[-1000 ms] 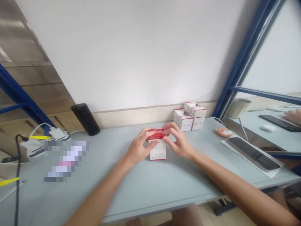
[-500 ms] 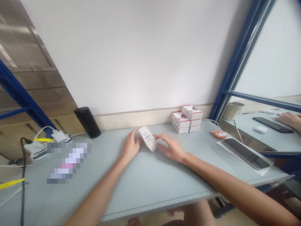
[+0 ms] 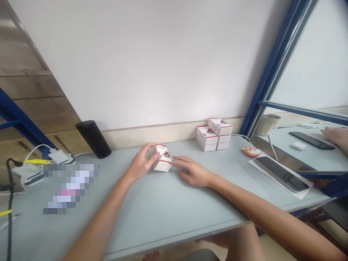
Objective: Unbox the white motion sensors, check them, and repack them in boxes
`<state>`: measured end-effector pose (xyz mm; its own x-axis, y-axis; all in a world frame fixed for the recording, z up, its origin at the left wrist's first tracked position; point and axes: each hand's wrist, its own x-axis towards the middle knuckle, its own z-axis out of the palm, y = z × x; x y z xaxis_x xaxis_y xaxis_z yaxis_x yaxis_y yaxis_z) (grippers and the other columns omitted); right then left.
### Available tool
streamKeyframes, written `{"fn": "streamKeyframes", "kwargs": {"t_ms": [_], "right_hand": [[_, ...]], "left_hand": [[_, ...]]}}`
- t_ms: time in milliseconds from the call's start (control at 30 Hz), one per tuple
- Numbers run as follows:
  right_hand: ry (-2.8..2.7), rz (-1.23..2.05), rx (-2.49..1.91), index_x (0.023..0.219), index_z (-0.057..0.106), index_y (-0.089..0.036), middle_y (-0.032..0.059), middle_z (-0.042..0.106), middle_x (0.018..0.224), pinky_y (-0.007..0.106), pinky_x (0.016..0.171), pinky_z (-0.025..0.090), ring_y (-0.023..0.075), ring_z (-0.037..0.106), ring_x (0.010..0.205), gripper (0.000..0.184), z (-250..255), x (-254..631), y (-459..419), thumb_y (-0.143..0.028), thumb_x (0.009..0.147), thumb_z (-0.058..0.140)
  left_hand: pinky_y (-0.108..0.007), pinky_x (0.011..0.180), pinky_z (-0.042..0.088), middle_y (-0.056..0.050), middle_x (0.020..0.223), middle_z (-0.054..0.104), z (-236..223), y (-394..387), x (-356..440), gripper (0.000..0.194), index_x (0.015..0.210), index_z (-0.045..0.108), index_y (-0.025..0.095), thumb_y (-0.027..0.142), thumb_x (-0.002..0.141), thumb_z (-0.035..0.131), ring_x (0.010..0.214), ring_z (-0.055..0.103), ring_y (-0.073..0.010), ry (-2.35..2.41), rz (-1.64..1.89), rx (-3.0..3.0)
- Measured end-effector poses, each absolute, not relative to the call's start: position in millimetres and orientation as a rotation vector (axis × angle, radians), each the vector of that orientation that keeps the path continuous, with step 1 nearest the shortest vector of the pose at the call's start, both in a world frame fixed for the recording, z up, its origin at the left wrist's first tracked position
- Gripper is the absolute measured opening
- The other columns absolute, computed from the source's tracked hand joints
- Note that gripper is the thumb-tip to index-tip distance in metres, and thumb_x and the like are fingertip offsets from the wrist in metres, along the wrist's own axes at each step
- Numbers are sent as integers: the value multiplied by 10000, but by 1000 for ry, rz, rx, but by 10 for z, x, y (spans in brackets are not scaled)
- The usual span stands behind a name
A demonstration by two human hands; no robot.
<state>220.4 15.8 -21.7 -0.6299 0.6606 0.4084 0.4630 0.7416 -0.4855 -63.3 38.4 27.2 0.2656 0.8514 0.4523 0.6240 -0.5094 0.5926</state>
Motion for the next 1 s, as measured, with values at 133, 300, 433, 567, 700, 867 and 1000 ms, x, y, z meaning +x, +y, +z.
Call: {"fn": "streamKeyframes", "kwargs": {"t_ms": [133, 300, 433, 567, 700, 867, 1000], "right_hand": [[-2225, 325, -952, 1434, 616, -305, 102, 529, 1592, 523, 1196, 470, 284, 553, 1437, 506, -183, 2252, 227, -139, 959, 566], [-1937, 66, -1127, 1264, 703, -270, 123, 618, 1423, 544, 1129, 515, 302, 597, 1341, 346, -172, 2476, 487, -170, 968, 552], [-1773, -128, -1233, 1206, 714, -255, 127, 624, 1370, 561, 1100, 522, 329, 578, 1322, 364, -180, 2682, 648, -116, 919, 539], [-1745, -247, -1259, 1162, 723, -256, 124, 640, 1285, 527, 1075, 535, 316, 592, 1257, 374, -201, 2759, 680, -81, 895, 527], [-1775, -326, -1352, 1234, 694, -256, 136, 608, 1373, 557, 1152, 468, 340, 508, 1395, 453, -231, 2750, 685, -58, 858, 537], [-1777, -411, -1466, 1415, 586, -227, 154, 535, 1519, 568, 1244, 354, 339, 400, 1509, 590, -247, 2833, 733, -58, 851, 548], [-1793, -460, -1511, 1464, 537, -197, 153, 546, 1540, 555, 1267, 310, 330, 413, 1505, 613, -274, 2931, 771, -89, 862, 569]], "left_hand": [[-590, 1298, 245, -46, 1660, 460, 221, 297, -475, 464, 1340, 677, 346, 410, 885, 739, 1575, 353, -358, 1315, 737, 2613], [-608, 1277, 302, -13, 1703, 405, -23, 460, -601, 453, 1380, 660, 384, 336, 929, 660, 1533, 434, -364, 1561, 744, 2588], [-582, 1232, 395, -77, 1640, 506, -148, 601, -748, 462, 1428, 637, 291, 361, 977, 571, 1503, 485, -360, 1652, 752, 2525], [-559, 1225, 416, -92, 1622, 526, -186, 747, -738, 453, 1414, 646, 254, 343, 982, 541, 1511, 481, -351, 1703, 773, 2588], [-540, 1209, 434, -135, 1626, 512, -165, 860, -649, 475, 1439, 615, 195, 351, 1001, 514, 1518, 471, -346, 1778, 693, 2652], [-528, 1185, 439, -121, 1601, 547, -115, 836, -545, 457, 1449, 594, 223, 299, 1004, 523, 1480, 511, -341, 1911, 585, 2703], [-510, 1167, 446, -130, 1573, 573, -96, 793, -501, 451, 1435, 600, 233, 249, 989, 533, 1447, 541, -337, 1943, 600, 2678]]}}
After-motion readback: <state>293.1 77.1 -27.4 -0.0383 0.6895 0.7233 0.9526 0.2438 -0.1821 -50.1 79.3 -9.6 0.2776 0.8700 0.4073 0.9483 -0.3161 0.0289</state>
